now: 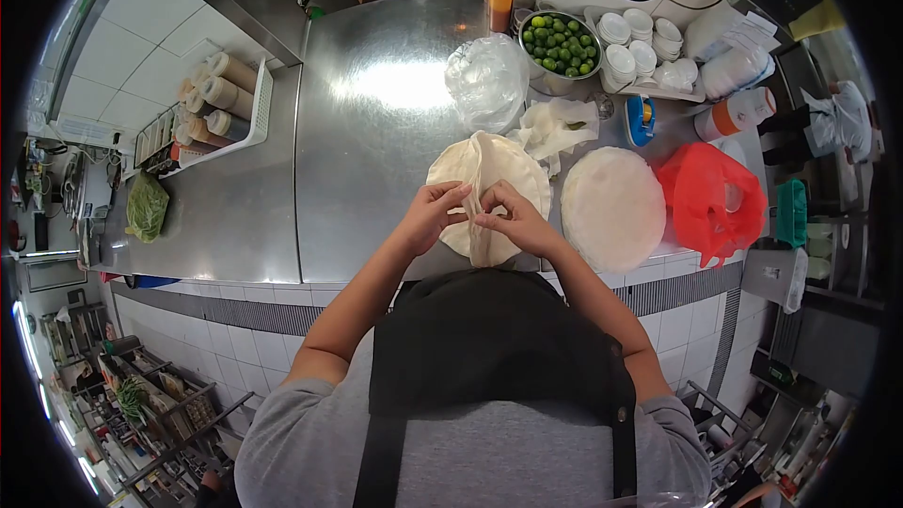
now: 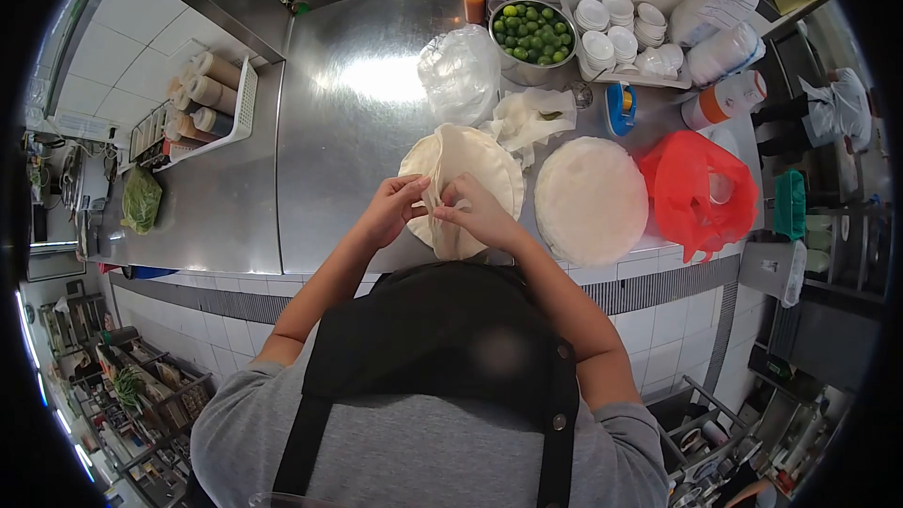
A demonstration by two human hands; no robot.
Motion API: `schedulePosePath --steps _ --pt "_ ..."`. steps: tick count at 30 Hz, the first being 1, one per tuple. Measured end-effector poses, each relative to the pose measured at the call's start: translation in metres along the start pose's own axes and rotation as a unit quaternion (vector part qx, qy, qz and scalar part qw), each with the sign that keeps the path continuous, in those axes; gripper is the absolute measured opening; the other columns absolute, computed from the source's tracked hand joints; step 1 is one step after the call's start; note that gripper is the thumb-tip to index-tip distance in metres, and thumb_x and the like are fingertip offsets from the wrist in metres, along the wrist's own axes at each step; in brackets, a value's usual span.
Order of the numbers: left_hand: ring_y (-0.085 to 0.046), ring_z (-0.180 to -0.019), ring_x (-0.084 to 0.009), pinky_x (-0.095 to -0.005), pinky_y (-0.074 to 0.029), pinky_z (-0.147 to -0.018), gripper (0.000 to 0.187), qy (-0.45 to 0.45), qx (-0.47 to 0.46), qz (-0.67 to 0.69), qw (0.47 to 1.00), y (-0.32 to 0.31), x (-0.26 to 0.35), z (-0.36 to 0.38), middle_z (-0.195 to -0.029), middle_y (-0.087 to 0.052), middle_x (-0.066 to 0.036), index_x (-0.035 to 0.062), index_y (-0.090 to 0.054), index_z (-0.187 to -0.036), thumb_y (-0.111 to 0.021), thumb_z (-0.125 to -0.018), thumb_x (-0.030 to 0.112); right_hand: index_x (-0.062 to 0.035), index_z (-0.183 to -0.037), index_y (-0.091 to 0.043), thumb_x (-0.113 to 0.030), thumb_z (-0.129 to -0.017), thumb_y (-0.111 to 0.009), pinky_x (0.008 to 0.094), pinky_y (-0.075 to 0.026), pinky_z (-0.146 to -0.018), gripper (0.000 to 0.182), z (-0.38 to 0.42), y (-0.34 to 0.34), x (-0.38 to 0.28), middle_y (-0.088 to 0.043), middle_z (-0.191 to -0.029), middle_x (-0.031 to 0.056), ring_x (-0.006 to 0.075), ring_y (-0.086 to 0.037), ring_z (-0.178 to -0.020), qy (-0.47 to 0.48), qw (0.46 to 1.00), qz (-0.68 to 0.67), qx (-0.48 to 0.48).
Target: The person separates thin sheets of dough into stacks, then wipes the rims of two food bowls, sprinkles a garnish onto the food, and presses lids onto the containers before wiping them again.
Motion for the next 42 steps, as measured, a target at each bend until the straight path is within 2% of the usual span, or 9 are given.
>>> schedulePosePath --steps 10,15,17,21,23,27,29,36,42 --pt "-0.065 -0.087 -0.0113 -0.0312 -0.055 -0.084 0.036 -0.042 0.099 -0.196 0.975 0.005 -0.009 -0.004 -0.098 -0.069 -0.007 -0.0047 -0.067 -0.11 -0.051 -0.104 0.027 0.0001 -0.098 -0.058 -0.019 -0.093 -0.062 0.034 -0.047 -0.075 0.02 0.002 -0.008 0.0 -0.05 -0.096 0.0115 0.0253 -0.054 -0.09 0.049 0.986 0.122 0.104" --pt "-0.062 -0.084 -0.0085 -0.027 -0.051 -0.072 0.027 -0.142 0.108 -0.272 0.946 -0.034 0.012 0.014 -0.088 -0.07 -0.005 -0.0025 -0.07 -0.102 -0.07 -0.094 0.023 0.0013 -0.097 -0.062 -0.016 -0.095 -0.059 0.0301 -0.049 -0.071 0.018 0.005 -0.003 -0.011 -0.049 -0.093 0.0113 0.0255 -0.056 -0.087 0.1 0.977 0.131 0.138" --pt "-0.062 -0.081 -0.0074 -0.0252 -0.05 -0.072 0.024 -0.124 0.098 -0.247 0.956 -0.029 0.011 0.011 -0.085 -0.07 -0.003 -0.0023 -0.07 -0.099 -0.074 -0.09 0.02 0.0027 -0.094 -0.061 -0.015 -0.096 -0.055 0.0415 -0.045 -0.079 0.019 0.006 0.002 -0.017 -0.053 -0.093 0.017 0.0338 -0.054 -0.089 0.115 0.98 0.092 0.13" --pt "-0.06 -0.072 -0.0057 -0.0228 -0.048 -0.067 0.018 -0.081 0.093 -0.236 0.964 -0.008 0.01 0.004 -0.077 -0.068 -0.001 0.0002 -0.067 -0.085 -0.079 -0.086 0.014 0.0048 -0.092 -0.062 -0.016 -0.097 -0.054 0.0393 -0.046 -0.077 0.023 0.013 0.012 -0.011 -0.054 -0.089 0.0176 0.034 -0.055 -0.085 0.063 0.983 0.123 0.121" --pt "-0.059 -0.068 -0.0056 -0.0227 -0.048 -0.064 0.018 -0.087 0.086 -0.241 0.963 0.001 0.01 0.001 -0.075 -0.067 -0.001 0.0021 -0.065 -0.081 -0.08 -0.085 0.013 0.0033 -0.098 -0.065 -0.013 -0.1 -0.055 0.0259 -0.042 -0.07 0.019 0.016 0.014 0.004 -0.052 -0.09 0.0051 0.0123 -0.05 -0.078 0.052 0.987 0.068 0.136" --pt "-0.052 -0.061 -0.0042 -0.0228 -0.042 -0.057 0.024 -0.114 0.113 -0.165 0.973 0.012 0.019 0.0 -0.068 -0.063 0.001 0.0056 -0.061 -0.069 -0.08 -0.083 0.01 0.0055 -0.098 -0.064 -0.013 -0.101 -0.054 0.0252 -0.044 -0.073 0.021 0.018 0.02 -0.002 -0.054 -0.091 0.003 0.0096 -0.052 -0.08 0.023 0.992 0.023 0.125" --pt "-0.051 -0.059 -0.0042 -0.0226 -0.04 -0.054 0.025 -0.117 0.127 -0.147 0.974 0.018 0.029 0.002 -0.067 -0.062 0.001 0.0066 -0.06 -0.068 -0.08 -0.082 0.008 0.0077 -0.097 -0.061 -0.012 -0.096 -0.055 0.0335 -0.047 -0.077 0.021 0.021 0.031 -0.001 -0.059 -0.093 0.0144 0.0229 -0.059 -0.084 0.028 0.985 -0.012 0.168" --pt "-0.046 -0.052 -0.0035 -0.0219 -0.032 -0.048 0.024 -0.098 0.221 -0.097 0.965 0.07 0.037 0.0 -0.065 -0.061 0.001 0.008 -0.059 -0.071 -0.081 -0.081 0.009 0.0028 -0.11 -0.065 -0.014 -0.1 -0.055 0.027 -0.051 -0.085 0.022 0.049 0.066 0.042 -0.065 -0.102 0.0032 0.012 -0.062 -0.094 -0.06 0.956 -0.194 0.213" --pt "-0.053 -0.053 -0.0071 -0.0228 -0.04 -0.048 0.023 -0.074 0.261 -0.061 0.961 0.107 -0.001 -0.018 -0.067 -0.062 -0.002 0.0079 -0.059 -0.072 -0.079 -0.083 0.008 0.0041 -0.12 -0.06 -0.012 -0.097 -0.055 0.0287 -0.052 -0.087 0.029 0.092 0.107 0.043 -0.066 -0.112 0.0085 0.0141 -0.065 -0.098 -0.054 0.922 -0.289 0.251"
Point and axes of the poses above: each hand's wrist, its own z-axis away from the middle knuckle, its own y-axis out of the back of the hand, x = y × z, the point moved 7 cm from there along -z, towards the middle knuckle
